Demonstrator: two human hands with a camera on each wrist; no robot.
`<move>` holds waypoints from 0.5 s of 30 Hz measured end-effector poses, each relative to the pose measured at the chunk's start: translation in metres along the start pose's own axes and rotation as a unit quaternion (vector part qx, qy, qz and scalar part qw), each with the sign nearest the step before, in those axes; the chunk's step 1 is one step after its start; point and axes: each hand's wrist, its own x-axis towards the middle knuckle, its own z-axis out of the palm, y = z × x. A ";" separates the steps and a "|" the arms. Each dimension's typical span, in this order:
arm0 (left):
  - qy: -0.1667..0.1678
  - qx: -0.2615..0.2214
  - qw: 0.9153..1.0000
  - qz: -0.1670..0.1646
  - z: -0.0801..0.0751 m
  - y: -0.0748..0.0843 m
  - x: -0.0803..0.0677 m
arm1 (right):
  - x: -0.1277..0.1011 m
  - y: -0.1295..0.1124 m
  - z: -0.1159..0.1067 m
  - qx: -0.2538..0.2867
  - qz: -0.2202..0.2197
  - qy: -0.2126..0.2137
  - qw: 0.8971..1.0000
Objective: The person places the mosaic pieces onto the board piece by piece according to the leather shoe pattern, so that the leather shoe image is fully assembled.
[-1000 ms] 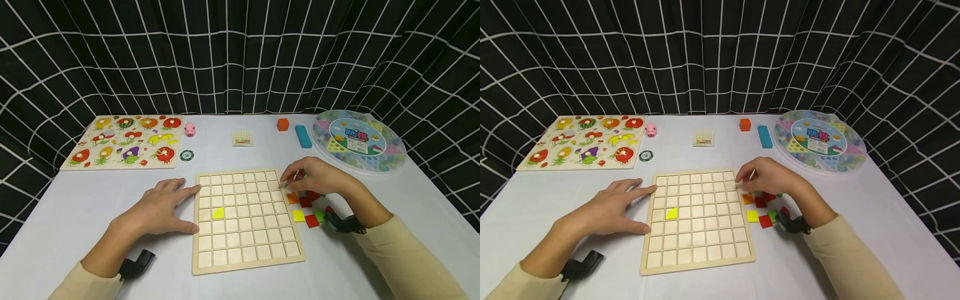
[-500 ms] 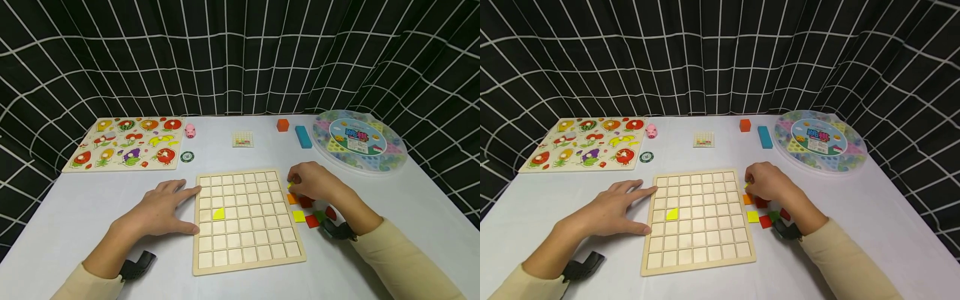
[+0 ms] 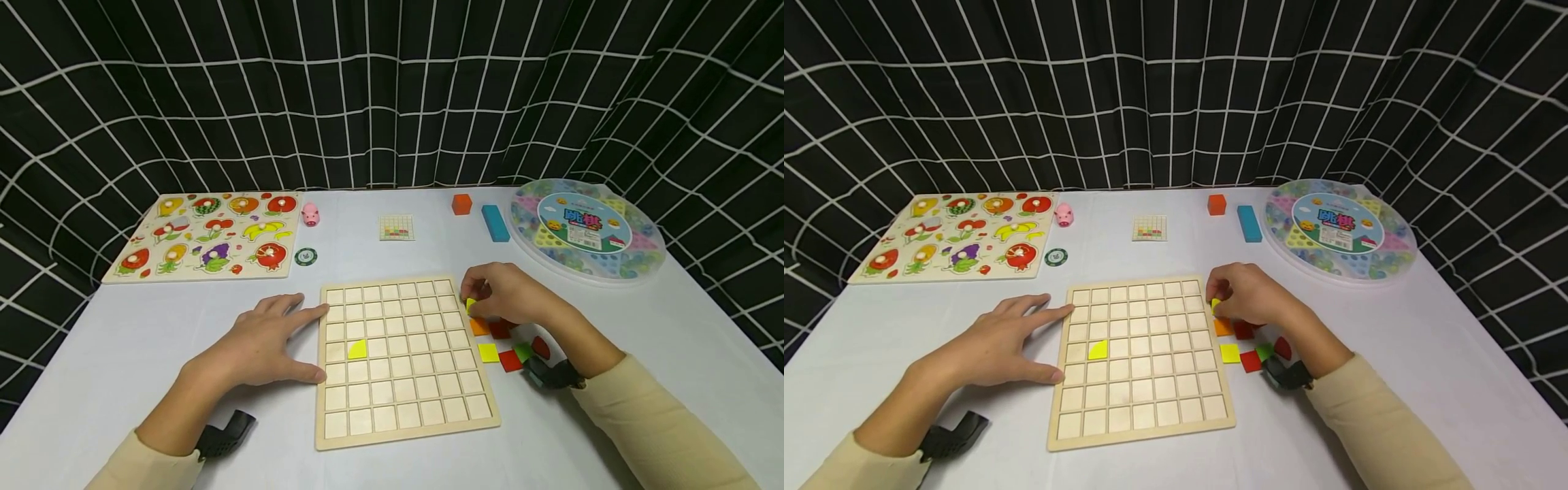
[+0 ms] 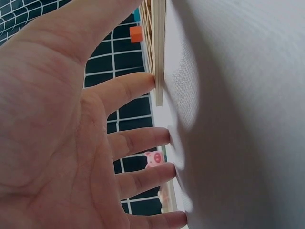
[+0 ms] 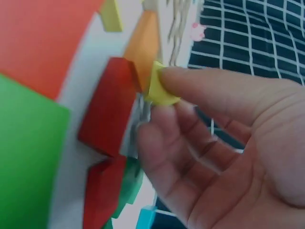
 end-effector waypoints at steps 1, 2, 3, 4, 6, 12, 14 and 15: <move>0.000 0.000 1.000 0.000 0.000 0.000 0.000 | 0.000 0.001 -0.001 0.011 -0.004 0.002 1.000; 0.000 0.000 1.000 0.000 0.000 0.000 0.000 | 0.000 0.001 -0.002 0.021 -0.008 0.004 1.000; 0.001 0.000 1.000 -0.001 0.000 -0.001 -0.001 | 0.000 0.002 -0.003 0.028 -0.013 0.008 1.000; 0.002 0.000 1.000 -0.001 0.000 -0.001 -0.001 | 0.000 0.001 -0.004 0.035 -0.018 0.011 0.999; 0.003 0.000 1.000 -0.001 0.001 -0.002 -0.001 | 0.001 -0.001 -0.005 0.047 -0.033 0.015 0.998; 0.005 -0.002 1.000 0.000 0.002 -0.003 -0.001 | 0.006 -0.019 0.004 0.089 -0.080 -0.008 0.993; 0.003 -0.003 1.000 0.000 0.002 -0.003 0.000 | 0.009 -0.026 0.008 0.110 -0.095 -0.026 0.989; 0.002 -0.005 1.000 0.000 0.002 -0.003 0.000 | 0.010 -0.029 0.010 0.123 -0.103 -0.038 0.986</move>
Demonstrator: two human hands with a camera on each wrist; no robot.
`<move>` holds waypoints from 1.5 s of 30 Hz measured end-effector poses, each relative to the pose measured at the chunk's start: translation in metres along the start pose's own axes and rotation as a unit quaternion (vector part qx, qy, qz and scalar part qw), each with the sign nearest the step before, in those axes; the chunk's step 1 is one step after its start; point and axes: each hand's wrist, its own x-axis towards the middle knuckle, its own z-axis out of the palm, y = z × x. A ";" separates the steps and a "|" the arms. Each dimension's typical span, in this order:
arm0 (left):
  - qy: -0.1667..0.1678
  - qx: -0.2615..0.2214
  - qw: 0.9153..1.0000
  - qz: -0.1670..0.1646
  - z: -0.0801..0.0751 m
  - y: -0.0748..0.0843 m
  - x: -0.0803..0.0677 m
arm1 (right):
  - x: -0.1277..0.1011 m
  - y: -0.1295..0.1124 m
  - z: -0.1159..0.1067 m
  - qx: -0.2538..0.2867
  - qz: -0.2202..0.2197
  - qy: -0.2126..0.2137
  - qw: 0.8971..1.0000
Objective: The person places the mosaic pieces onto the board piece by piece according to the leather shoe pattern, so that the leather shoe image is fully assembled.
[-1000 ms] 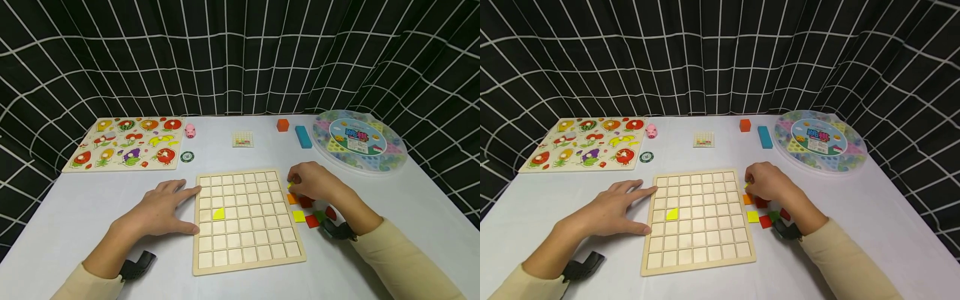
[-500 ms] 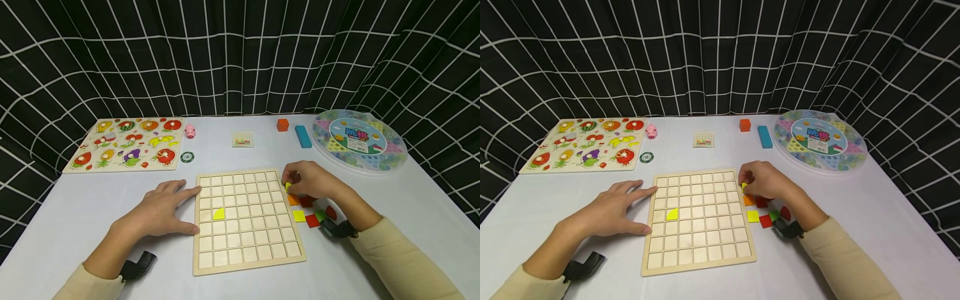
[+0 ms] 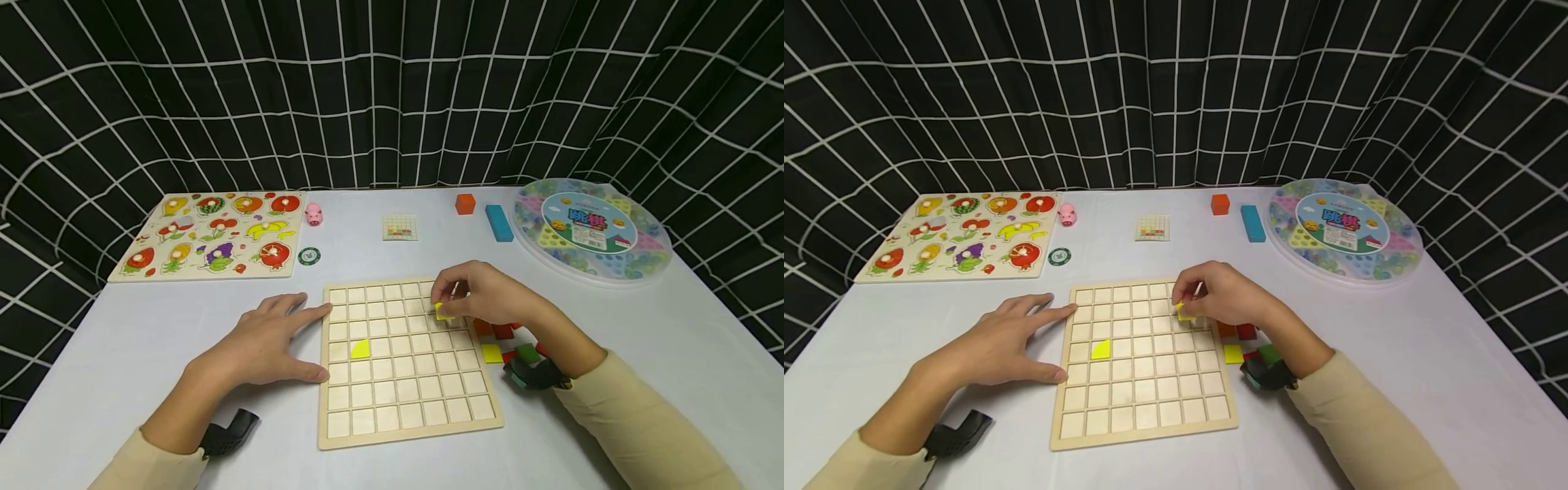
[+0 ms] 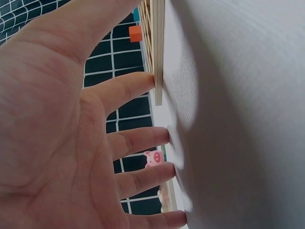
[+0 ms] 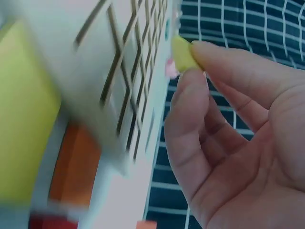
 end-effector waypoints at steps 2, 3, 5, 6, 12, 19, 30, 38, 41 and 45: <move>0.000 -0.001 1.000 0.001 0.000 0.001 0.000 | 0.004 -0.005 0.005 0.023 -0.006 -0.020 1.000; 0.000 -0.001 1.000 0.001 0.000 0.001 0.000 | 0.006 -0.007 0.007 0.038 -0.007 -0.030 0.999; 0.000 -0.001 1.000 0.002 0.000 0.002 0.000 | 0.010 -0.011 0.012 0.061 -0.007 -0.051 0.997; 0.000 -0.001 1.000 0.003 0.000 0.002 0.000 | 0.011 -0.013 0.015 0.071 -0.006 -0.061 0.996; 0.001 -0.002 1.000 0.000 -0.001 0.002 0.000 | 0.022 -0.023 0.032 0.064 -0.015 -0.092 0.994; 0.000 -0.002 1.000 -0.003 0.000 0.001 -0.001 | 0.030 -0.027 0.047 0.024 -0.035 -0.103 0.994; 0.003 0.002 1.000 0.001 0.000 0.001 -0.001 | 0.030 -0.031 0.049 -0.004 -0.023 -0.093 0.995; 0.004 0.002 1.000 0.003 0.000 0.000 -0.001 | 0.027 -0.033 0.050 -0.028 -0.038 -0.096 0.994; 0.005 0.005 1.000 0.005 0.000 0.000 -0.001 | 0.024 -0.030 0.046 -0.023 -0.040 -0.095 0.994; 0.005 0.004 1.000 0.005 0.000 0.000 -0.001 | 0.016 -0.023 0.036 -0.002 -0.038 -0.085 0.996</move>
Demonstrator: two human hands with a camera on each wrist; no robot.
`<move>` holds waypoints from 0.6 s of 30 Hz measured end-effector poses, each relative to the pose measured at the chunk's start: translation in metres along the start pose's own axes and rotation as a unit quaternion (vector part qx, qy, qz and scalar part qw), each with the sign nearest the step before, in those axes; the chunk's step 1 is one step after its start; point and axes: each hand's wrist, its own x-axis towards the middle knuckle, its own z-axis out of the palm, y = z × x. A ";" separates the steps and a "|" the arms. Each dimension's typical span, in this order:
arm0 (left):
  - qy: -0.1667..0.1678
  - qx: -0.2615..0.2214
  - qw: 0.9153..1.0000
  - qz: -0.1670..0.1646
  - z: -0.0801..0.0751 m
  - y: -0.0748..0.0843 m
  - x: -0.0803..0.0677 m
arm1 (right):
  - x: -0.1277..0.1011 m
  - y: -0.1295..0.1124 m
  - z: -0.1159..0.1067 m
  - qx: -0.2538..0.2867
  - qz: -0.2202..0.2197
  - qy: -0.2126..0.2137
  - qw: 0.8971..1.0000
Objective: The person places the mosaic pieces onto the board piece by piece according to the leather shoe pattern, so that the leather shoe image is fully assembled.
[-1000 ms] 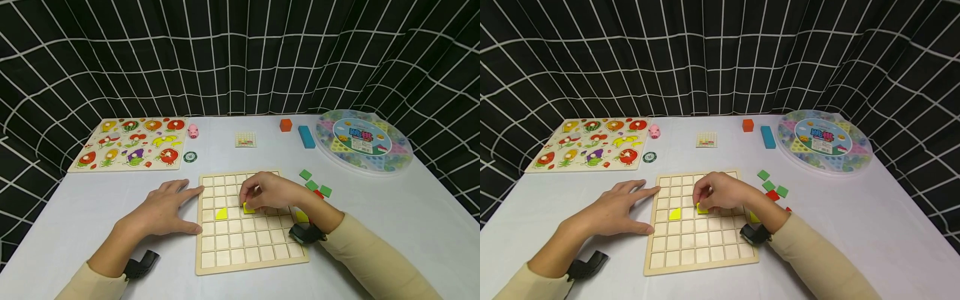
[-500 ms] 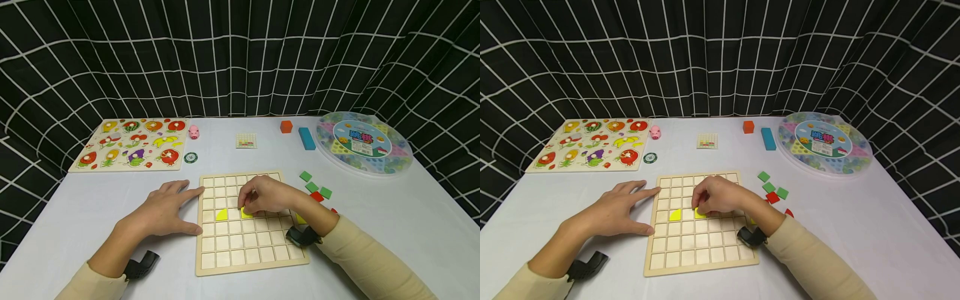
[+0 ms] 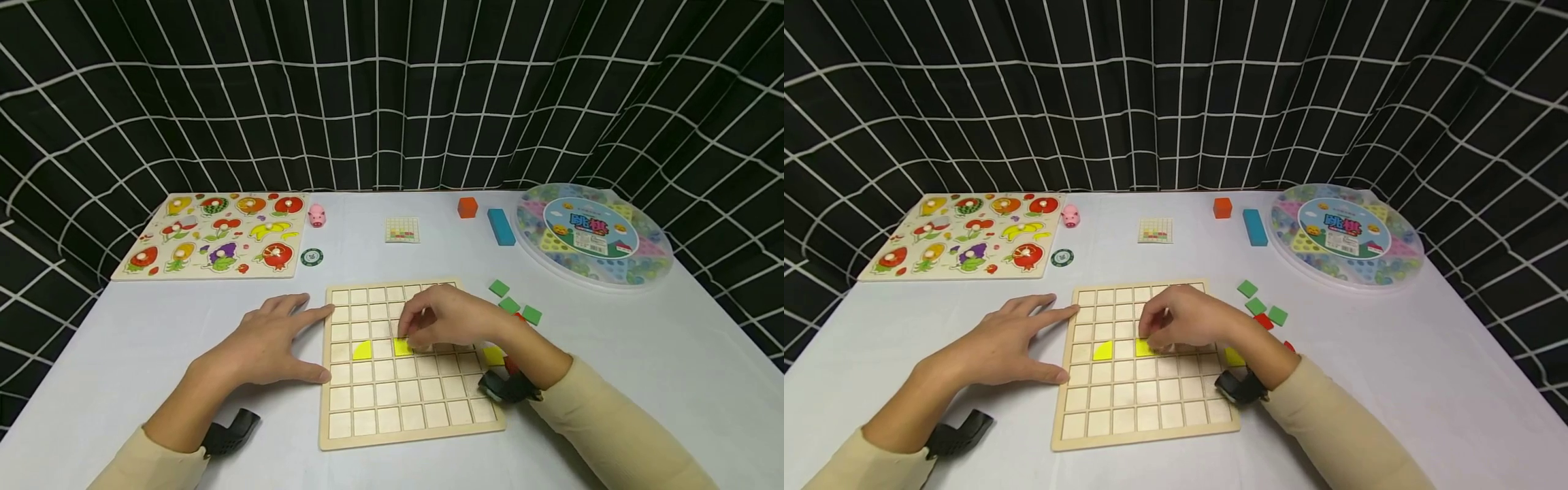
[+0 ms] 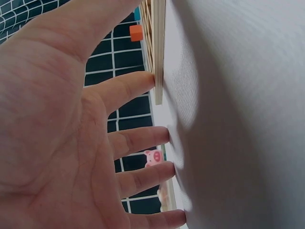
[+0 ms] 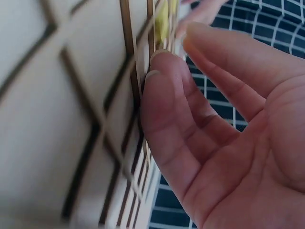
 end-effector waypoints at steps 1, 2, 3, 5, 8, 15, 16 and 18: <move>-0.001 -0.001 1.000 0.000 0.000 0.000 0.000 | -0.004 0.003 -0.003 0.005 0.000 0.005 1.000; -0.002 -0.001 1.000 0.001 0.000 0.001 0.001 | -0.008 0.006 -0.006 0.011 0.000 0.009 1.000; -0.002 -0.001 1.000 0.001 0.000 0.001 0.001 | -0.012 0.009 -0.009 0.016 0.001 0.012 1.000; -0.003 -0.001 1.000 0.001 -0.001 0.002 0.001 | -0.020 0.016 -0.015 0.021 0.005 0.018 1.000; -0.004 0.004 1.000 -0.002 -0.002 0.002 0.001 | -0.032 0.025 -0.023 0.024 0.017 0.022 0.999; 0.000 0.005 1.000 -0.004 0.000 -0.001 0.001 | -0.058 0.038 -0.037 0.041 0.066 0.017 0.997; 0.000 0.005 1.000 -0.005 0.001 -0.001 0.001 | -0.062 0.039 -0.038 0.040 0.069 0.015 0.997; -0.001 0.004 1.000 -0.007 0.001 -0.001 0.001 | -0.069 0.041 -0.040 0.039 0.067 0.012 0.997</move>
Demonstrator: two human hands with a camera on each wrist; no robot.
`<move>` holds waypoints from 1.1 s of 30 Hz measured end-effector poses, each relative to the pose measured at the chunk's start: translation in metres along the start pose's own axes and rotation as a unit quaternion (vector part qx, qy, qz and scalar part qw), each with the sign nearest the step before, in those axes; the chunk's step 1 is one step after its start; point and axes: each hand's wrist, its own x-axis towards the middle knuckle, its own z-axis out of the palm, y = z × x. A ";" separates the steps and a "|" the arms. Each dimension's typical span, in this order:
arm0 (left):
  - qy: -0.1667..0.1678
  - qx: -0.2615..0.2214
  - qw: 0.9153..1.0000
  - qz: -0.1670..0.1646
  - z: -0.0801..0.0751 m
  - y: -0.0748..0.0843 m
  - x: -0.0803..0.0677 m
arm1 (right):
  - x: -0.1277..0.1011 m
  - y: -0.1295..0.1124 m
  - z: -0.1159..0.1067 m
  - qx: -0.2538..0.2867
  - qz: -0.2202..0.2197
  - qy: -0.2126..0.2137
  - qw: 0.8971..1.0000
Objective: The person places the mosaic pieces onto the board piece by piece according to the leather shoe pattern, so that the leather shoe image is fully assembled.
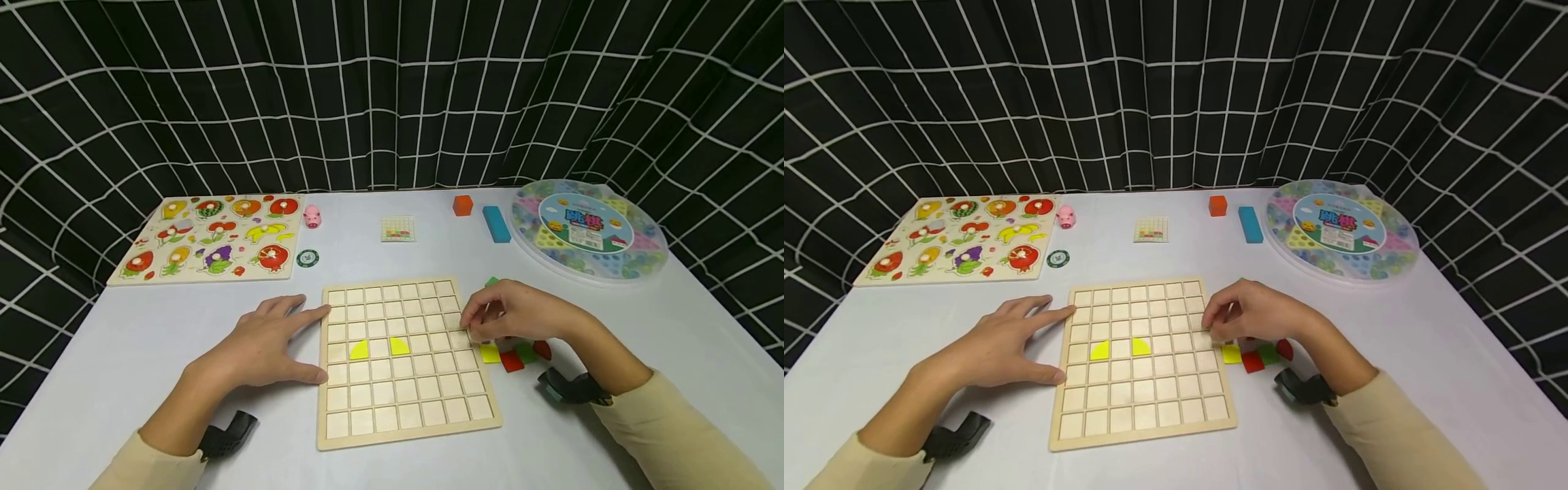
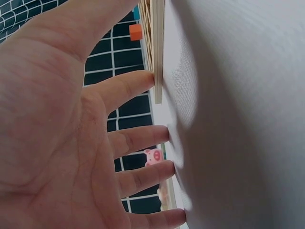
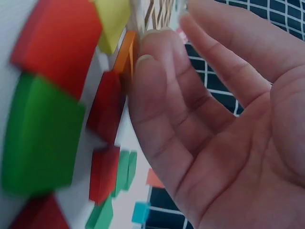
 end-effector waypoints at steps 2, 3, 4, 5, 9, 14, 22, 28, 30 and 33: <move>-0.001 0.000 1.000 0.000 0.000 0.000 0.000 | -0.007 0.002 0.000 -0.005 -0.003 -0.002 1.000; -0.001 0.001 1.000 0.001 -0.001 0.000 0.000 | -0.010 0.003 0.001 -0.010 -0.006 -0.002 1.000; 0.000 0.002 1.000 0.000 -0.002 0.000 -0.001 | -0.011 0.003 0.001 -0.017 -0.005 -0.001 1.000; 0.001 0.003 1.000 -0.001 -0.003 0.000 -0.001 | -0.012 0.003 0.002 -0.027 -0.006 -0.001 1.000; 0.004 0.004 1.000 -0.001 -0.005 -0.001 -0.002 | -0.014 0.001 0.006 -0.080 0.007 0.008 0.997; 0.001 -0.007 1.000 0.003 -0.002 0.002 -0.001 | -0.016 -0.004 0.012 -0.139 0.025 0.012 0.990; 0.001 -0.006 1.000 0.000 0.001 0.001 -0.001 | -0.017 -0.012 0.017 -0.185 0.050 0.000 0.981; 0.000 -0.001 1.000 -0.004 0.002 -0.001 -0.001 | -0.016 -0.010 0.017 -0.149 0.029 -0.015 0.988; 0.000 -0.001 1.000 -0.004 0.002 -0.001 -0.001 | -0.016 -0.011 0.015 -0.147 0.012 -0.013 0.989; 0.001 -0.002 1.000 -0.004 0.002 0.000 -0.001 | -0.016 -0.012 0.009 -0.153 -0.009 -0.001 0.988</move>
